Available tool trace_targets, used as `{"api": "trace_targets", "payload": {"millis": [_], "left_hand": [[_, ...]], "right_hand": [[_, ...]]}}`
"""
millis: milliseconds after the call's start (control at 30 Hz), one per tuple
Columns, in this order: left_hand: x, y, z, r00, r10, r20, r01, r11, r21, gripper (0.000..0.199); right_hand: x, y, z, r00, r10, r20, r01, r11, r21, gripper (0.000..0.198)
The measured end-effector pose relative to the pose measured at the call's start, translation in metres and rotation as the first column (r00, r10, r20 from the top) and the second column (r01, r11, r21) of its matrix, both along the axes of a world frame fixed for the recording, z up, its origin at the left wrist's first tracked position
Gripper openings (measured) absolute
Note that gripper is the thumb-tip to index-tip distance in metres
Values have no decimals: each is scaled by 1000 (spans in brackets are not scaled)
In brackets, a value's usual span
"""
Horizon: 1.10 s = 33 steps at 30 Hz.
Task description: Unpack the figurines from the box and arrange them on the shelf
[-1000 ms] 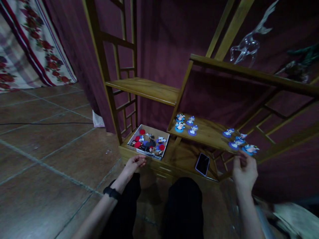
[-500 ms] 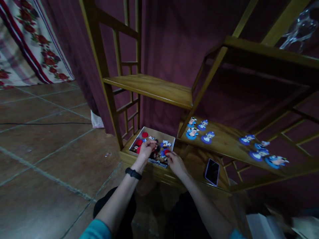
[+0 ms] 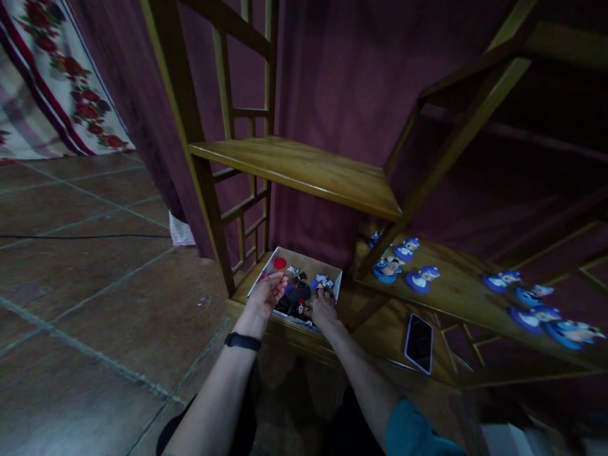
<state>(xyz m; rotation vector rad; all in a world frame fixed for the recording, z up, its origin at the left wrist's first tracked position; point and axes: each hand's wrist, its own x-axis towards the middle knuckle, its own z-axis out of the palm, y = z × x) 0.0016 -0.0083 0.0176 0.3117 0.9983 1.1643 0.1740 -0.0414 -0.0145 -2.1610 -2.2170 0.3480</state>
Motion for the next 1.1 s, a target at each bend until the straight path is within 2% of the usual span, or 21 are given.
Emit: {"api": "trace_targets", "payload": {"millis": [100, 200, 267, 300, 367, 433, 500, 600, 633, 667, 700, 733, 833, 900, 933, 1000, 1100], "left_hand": [[-3, 4, 2, 999, 5, 33, -4, 999, -38, 19], [-7, 6, 6, 998, 32, 50, -29, 997, -68, 18], [-10, 8, 8, 997, 51, 57, -46, 996, -78, 16], [-11, 9, 8, 996, 57, 62, -52, 995, -81, 16], [-14, 11, 8, 996, 60, 73, -54, 995, -81, 16], [-17, 14, 5, 994, 60, 87, -53, 996, -73, 17], [-18, 17, 3, 993, 64, 96, -58, 996, -68, 16], [-19, 20, 0, 993, 66, 99, -59, 996, -70, 15], [-19, 20, 0, 993, 64, 98, -57, 996, -70, 15], [-19, 20, 0, 993, 64, 95, -57, 996, -68, 15], [-18, 20, 0, 994, 65, 89, -59, 996, -66, 15], [-18, 20, 1, 994, 68, 80, -63, 996, -64, 16], [-16, 19, 4, 995, 79, 60, -76, 996, -55, 16], [-14, 19, 7, 994, 84, 67, -81, 996, -49, 16], [-14, 18, 8, 993, 86, 76, -82, 995, -48, 16], [-13, 18, 10, 992, 78, 102, -73, 996, -50, 15], [-13, 18, 12, 988, 65, 137, -58, 997, -55, 14]], "right_hand": [[-4, 3, -3, 999, -36, -4, 36, 999, -40, 56], [-5, 6, -9, 996, -53, -67, 49, 997, -62, 56], [-2, 11, -14, 978, -99, -185, 90, 994, -55, 49], [0, 15, -15, 944, -150, -294, 140, 989, -56, 43], [5, 23, -15, 799, -267, -539, 259, 961, -93, 31], [10, 32, -13, 633, -339, -696, 329, 932, -154, 25], [14, 38, -8, 444, -359, -821, 318, 920, -230, 28], [17, 41, -3, 41, -375, -926, 234, 905, -356, 29], [18, 42, -1, -44, -371, -928, 227, 900, -371, 28], [19, 42, 1, -57, -360, -931, 256, 896, -362, 27], [20, 43, 2, -16, -343, -939, 307, 892, -331, 26], [22, 45, 4, 73, -325, -943, 369, 887, -277, 26], [27, 48, 6, 492, -307, -814, 479, 877, -41, 23], [29, 48, 6, 736, -307, -604, 437, 896, 77, 21], [29, 48, 5, 819, -299, -490, 399, 910, 111, 20], [27, 45, 2, 924, -248, -290, 296, 946, 136, 20], [19, 38, -3, 986, -151, -64, 159, 978, 138, 25]]}}
